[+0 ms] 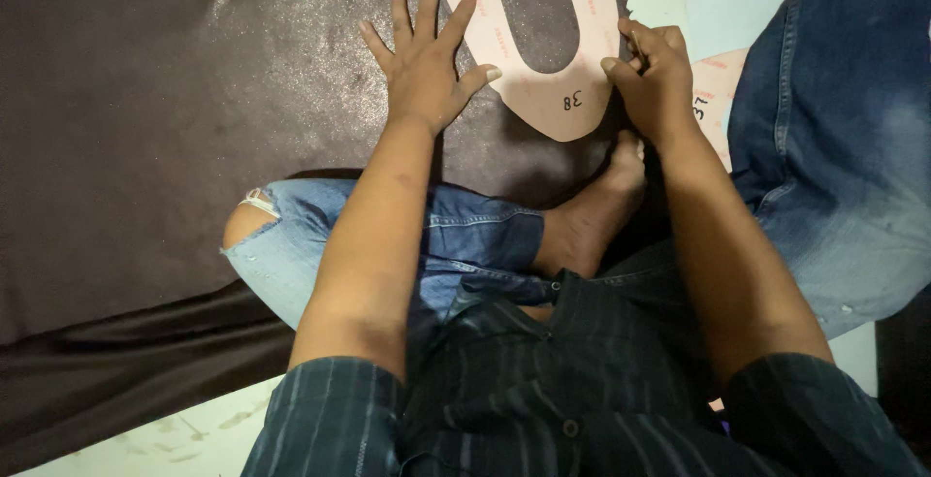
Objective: The person places a U-shaped paper pattern on a dark sheet of material and traces its outline using a small tool. They reposition the pattern multiple times to trace different sections of the shape.
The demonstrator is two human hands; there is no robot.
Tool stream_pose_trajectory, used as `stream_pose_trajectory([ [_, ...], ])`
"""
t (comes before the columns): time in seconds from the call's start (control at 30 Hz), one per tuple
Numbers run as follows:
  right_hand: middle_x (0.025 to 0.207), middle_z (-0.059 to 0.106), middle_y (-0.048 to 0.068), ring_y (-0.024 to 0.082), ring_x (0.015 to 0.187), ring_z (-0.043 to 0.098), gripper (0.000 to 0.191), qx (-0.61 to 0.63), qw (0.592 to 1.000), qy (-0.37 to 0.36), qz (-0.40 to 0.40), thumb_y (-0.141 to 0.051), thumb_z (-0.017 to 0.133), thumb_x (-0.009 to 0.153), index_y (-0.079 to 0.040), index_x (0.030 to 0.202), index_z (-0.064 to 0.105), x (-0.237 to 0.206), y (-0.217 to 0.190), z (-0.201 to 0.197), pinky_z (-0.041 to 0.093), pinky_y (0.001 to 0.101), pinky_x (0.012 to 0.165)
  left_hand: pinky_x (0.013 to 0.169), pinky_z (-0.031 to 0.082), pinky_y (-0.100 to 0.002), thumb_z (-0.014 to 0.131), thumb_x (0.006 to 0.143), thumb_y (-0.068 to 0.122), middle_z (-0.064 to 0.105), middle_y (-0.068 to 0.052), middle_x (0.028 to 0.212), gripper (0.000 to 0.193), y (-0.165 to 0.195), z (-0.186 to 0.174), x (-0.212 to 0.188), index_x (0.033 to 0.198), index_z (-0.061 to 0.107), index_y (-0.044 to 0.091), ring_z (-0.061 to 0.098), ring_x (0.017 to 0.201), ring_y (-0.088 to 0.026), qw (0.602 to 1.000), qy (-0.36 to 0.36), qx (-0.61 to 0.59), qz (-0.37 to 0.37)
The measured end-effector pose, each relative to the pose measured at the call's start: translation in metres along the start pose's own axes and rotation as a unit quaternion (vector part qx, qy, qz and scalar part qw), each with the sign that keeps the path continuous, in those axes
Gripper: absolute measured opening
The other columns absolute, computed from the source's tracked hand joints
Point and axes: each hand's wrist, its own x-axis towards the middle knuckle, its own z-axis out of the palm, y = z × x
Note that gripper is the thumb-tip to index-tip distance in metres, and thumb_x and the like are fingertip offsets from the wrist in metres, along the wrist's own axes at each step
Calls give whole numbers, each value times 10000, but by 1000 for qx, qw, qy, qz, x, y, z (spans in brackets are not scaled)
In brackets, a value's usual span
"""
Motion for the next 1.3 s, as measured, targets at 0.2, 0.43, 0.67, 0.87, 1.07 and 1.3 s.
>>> stream_pose_trajectory([
  [0.2, 1062, 532, 84, 160, 897, 550, 495, 7, 993, 27, -113, -17, 840, 939, 9, 1401, 667, 5, 7, 9, 513, 285, 840, 1179, -64, -765, 797, 760, 667, 191, -27, 1699, 920, -4, 0, 2, 1559, 441, 382, 1, 1567, -385, 1000, 6, 20, -4],
  [0.43, 1062, 544, 81, 159, 889, 549, 499, 12, 993, 16, -119, -19, 842, 935, 15, 1404, 675, 0, -2, 3, 505, 283, 829, 1159, -79, -781, 763, 784, 696, 168, -50, 1710, 924, -7, -3, 1, 1578, 417, 372, -23, 1562, -411, 1000, -4, 30, 6],
  [0.67, 1073, 549, 104, 177, 907, 576, 500, 37, 996, 9, -84, -20, 847, 913, 1, 1385, 682, -5, -6, 2, 515, 294, 822, 1148, -87, -789, 747, 801, 672, 156, -59, 1716, 904, -9, -6, -2, 1584, 409, 369, -27, 1565, -420, 999, -25, 29, 7],
  [0.87, 1106, 591, 111, 179, 917, 615, 496, 25, 996, 14, -89, -34, 853, 900, -22, 1367, 685, 0, 0, 10, 538, 301, 825, 1148, -48, -781, 778, 847, 558, 218, -117, 1683, 760, -8, -2, -8, 1510, 498, 313, 51, 1547, -457, 999, 24, 10, 23],
  [1.07, 1078, 550, 96, 167, 887, 584, 498, 35, 997, 6, -73, -38, 845, 908, -20, 1375, 672, -1, -5, 6, 520, 282, 799, 1239, 59, -722, 717, 977, 351, 367, -110, 1622, 568, 23, 8, -20, 1500, 527, 238, 235, 1576, -363, 997, 9, 72, 10],
  [1.3, 1046, 534, 77, 154, 860, 555, 485, 7, 997, 18, -75, -66, 839, 908, -15, 1364, 682, -1, -11, 6, 505, 287, 806, 1170, 102, -734, 742, 864, 437, 277, -184, 1621, 852, 52, 20, -42, 1530, 375, 53, 219, 1512, -389, 997, -8, 72, -10],
])
